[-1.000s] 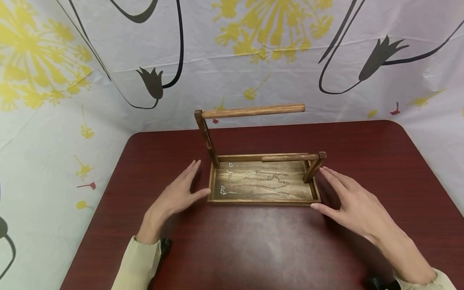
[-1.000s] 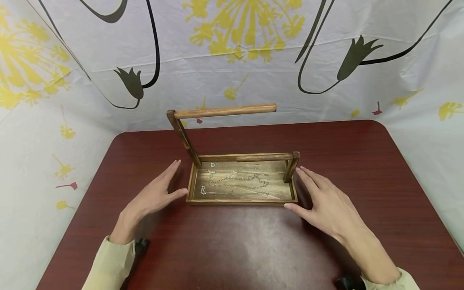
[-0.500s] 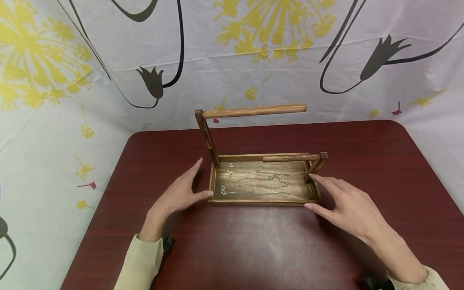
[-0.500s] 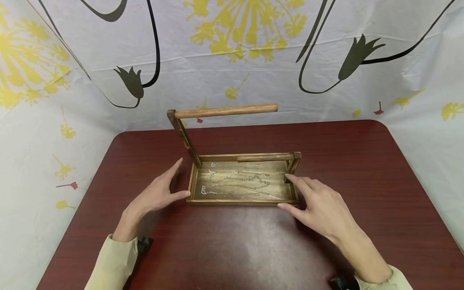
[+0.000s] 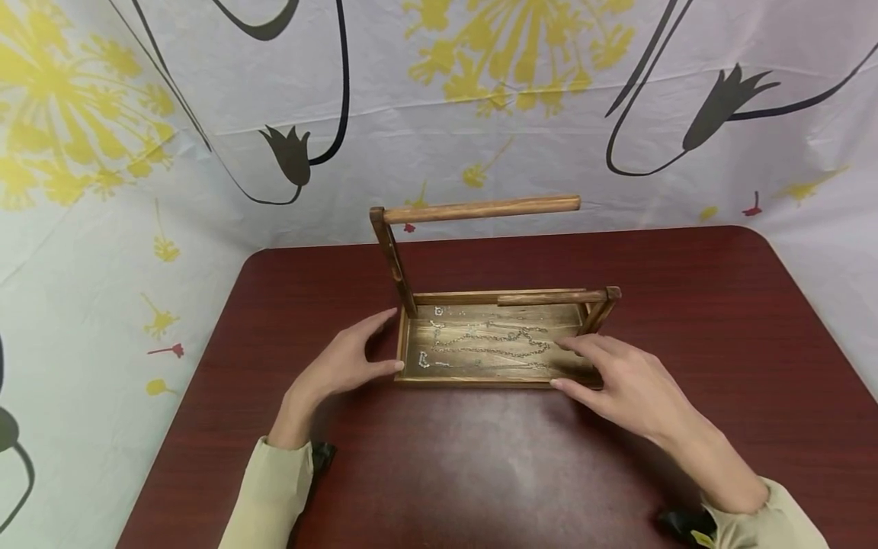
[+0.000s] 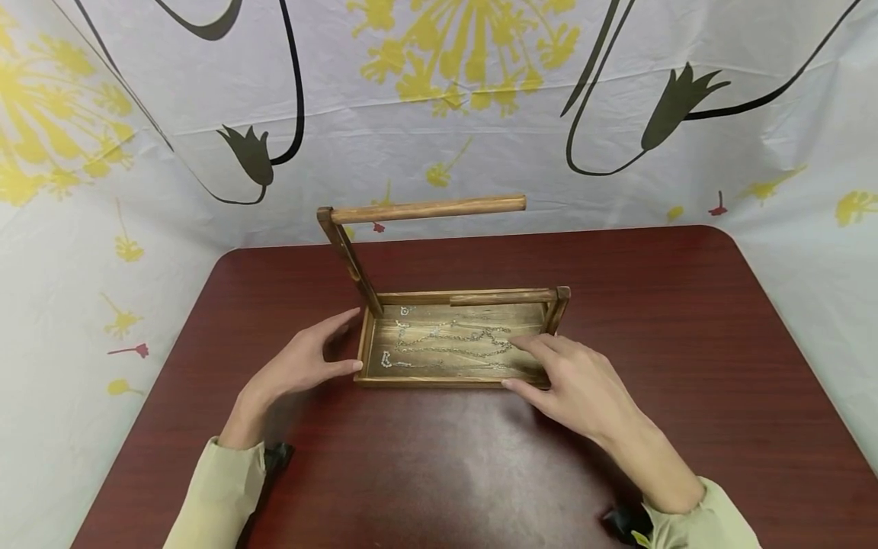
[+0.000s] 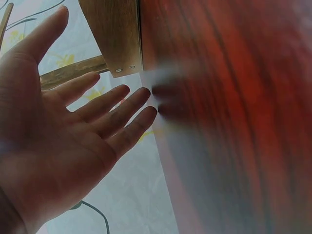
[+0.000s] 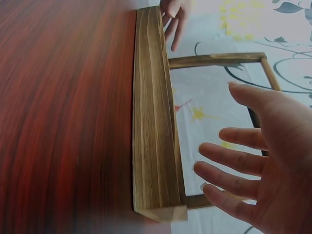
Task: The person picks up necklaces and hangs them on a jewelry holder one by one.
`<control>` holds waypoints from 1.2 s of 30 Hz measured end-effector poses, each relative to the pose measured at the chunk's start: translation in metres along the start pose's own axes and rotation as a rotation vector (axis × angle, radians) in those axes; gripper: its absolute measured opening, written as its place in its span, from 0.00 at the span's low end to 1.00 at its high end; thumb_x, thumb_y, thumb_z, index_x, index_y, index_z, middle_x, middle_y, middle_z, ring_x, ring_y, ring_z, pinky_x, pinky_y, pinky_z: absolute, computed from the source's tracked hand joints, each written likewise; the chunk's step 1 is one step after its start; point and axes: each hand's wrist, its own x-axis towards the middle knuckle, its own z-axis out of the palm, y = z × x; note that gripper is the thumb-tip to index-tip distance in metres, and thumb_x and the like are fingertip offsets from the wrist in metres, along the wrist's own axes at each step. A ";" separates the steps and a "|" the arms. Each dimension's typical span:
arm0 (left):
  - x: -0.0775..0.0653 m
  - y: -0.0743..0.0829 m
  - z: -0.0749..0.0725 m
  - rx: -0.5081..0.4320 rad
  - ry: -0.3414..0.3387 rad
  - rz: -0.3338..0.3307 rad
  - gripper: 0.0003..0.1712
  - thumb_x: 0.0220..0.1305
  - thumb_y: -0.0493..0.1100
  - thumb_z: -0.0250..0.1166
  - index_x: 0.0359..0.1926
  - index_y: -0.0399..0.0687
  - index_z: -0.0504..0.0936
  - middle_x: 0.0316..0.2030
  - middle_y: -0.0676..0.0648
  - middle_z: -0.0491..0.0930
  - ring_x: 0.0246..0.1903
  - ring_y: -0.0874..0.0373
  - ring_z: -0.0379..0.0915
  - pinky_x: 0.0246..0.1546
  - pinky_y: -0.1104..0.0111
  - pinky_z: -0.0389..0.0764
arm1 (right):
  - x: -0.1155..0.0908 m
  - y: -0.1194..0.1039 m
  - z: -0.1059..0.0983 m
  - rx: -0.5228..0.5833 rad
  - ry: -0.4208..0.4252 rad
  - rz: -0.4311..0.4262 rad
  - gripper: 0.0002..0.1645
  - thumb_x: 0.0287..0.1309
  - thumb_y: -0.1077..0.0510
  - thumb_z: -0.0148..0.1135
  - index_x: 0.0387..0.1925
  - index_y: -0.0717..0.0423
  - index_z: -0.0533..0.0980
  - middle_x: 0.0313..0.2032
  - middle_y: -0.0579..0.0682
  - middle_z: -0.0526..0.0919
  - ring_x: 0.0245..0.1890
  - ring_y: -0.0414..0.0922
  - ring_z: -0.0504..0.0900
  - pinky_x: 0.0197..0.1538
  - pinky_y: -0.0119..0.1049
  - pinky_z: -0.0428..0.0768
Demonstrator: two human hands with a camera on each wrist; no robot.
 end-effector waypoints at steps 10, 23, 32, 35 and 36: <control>0.009 -0.002 -0.001 -0.008 0.013 0.024 0.50 0.56 0.55 0.76 0.76 0.55 0.61 0.70 0.48 0.66 0.65 0.51 0.67 0.65 0.54 0.71 | 0.016 -0.004 0.013 0.066 -0.059 -0.022 0.31 0.57 0.39 0.70 0.59 0.47 0.79 0.53 0.50 0.83 0.50 0.48 0.83 0.45 0.53 0.83; 0.014 0.000 0.000 -0.009 -0.001 0.013 0.46 0.59 0.53 0.74 0.75 0.54 0.63 0.68 0.47 0.68 0.64 0.51 0.68 0.63 0.55 0.73 | 0.030 -0.013 0.029 0.151 -0.092 -0.051 0.25 0.59 0.43 0.70 0.56 0.46 0.81 0.52 0.46 0.84 0.52 0.46 0.83 0.51 0.51 0.82; 0.017 0.001 -0.001 -0.001 -0.011 0.002 0.44 0.60 0.52 0.73 0.74 0.52 0.65 0.67 0.45 0.69 0.65 0.51 0.67 0.64 0.55 0.72 | 0.045 -0.011 0.046 0.256 -0.080 -0.092 0.21 0.57 0.50 0.73 0.52 0.49 0.83 0.46 0.42 0.86 0.46 0.42 0.84 0.48 0.44 0.83; 0.016 0.001 -0.001 -0.003 -0.013 0.007 0.43 0.60 0.52 0.73 0.74 0.52 0.65 0.67 0.45 0.70 0.65 0.51 0.67 0.64 0.55 0.72 | 0.047 -0.012 0.050 0.257 -0.085 -0.083 0.20 0.56 0.50 0.74 0.51 0.48 0.83 0.46 0.42 0.86 0.46 0.42 0.85 0.47 0.44 0.84; 0.016 0.000 -0.001 -0.005 -0.012 0.008 0.43 0.60 0.51 0.73 0.73 0.52 0.65 0.67 0.45 0.70 0.65 0.51 0.68 0.64 0.55 0.72 | 0.048 -0.013 0.052 0.261 -0.087 -0.084 0.20 0.56 0.51 0.74 0.51 0.48 0.83 0.45 0.42 0.87 0.45 0.42 0.85 0.46 0.43 0.84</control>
